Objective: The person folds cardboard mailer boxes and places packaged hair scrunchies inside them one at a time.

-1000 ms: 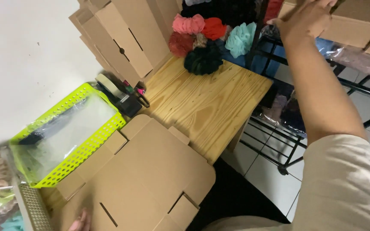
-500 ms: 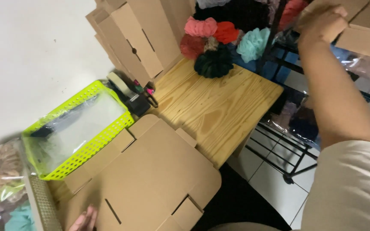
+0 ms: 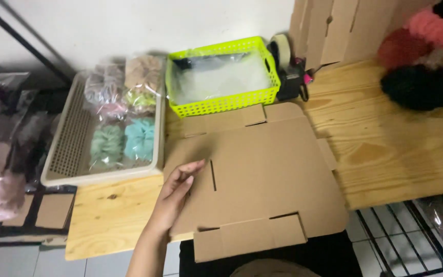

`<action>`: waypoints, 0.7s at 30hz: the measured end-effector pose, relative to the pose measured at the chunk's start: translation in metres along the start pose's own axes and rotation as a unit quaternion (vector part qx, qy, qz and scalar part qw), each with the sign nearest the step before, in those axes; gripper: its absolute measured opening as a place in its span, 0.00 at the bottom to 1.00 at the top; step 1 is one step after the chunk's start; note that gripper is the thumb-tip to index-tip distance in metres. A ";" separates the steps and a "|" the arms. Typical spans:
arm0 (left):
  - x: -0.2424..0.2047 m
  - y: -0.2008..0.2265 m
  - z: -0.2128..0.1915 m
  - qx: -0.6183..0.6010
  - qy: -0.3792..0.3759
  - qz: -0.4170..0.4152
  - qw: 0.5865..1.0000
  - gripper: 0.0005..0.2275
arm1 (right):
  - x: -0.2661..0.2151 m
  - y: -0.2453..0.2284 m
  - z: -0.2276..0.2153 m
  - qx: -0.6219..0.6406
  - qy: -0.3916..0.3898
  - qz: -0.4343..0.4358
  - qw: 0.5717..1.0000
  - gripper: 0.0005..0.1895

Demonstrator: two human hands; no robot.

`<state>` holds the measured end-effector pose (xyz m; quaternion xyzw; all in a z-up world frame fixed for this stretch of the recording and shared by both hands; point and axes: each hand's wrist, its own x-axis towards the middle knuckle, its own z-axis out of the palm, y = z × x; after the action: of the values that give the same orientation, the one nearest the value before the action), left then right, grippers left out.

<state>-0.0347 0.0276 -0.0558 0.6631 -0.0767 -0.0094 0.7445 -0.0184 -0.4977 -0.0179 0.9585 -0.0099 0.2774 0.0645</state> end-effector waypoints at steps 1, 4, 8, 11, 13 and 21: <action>-0.006 0.011 0.006 0.000 0.008 -0.002 1.000 0.15 | -0.004 -0.015 0.001 0.032 0.008 -0.028 0.999 0.23; -0.025 0.031 0.018 0.221 0.108 -0.007 0.969 0.14 | -0.022 -0.061 0.002 0.096 0.023 -0.085 0.991 0.21; -0.055 0.003 0.013 0.334 0.195 -0.022 0.922 0.23 | -0.040 -0.109 0.028 0.216 -0.215 0.096 0.948 0.37; -0.063 -0.003 0.021 0.337 0.211 -0.079 0.914 0.31 | -0.049 -0.126 0.031 0.264 -0.196 0.116 0.937 0.36; -0.063 -0.002 0.025 0.342 0.209 -0.079 0.913 0.31 | -0.053 -0.131 0.028 0.275 -0.157 0.095 0.944 0.32; -0.063 -0.012 0.020 0.363 0.205 -0.052 0.907 0.28 | -0.064 -0.137 0.028 0.178 -0.053 0.009 0.983 0.28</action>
<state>-0.0983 0.0135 -0.0723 0.8779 0.1144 0.1168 0.4501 -0.0503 -0.3671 -0.0922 0.9679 0.0275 0.2243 -0.1102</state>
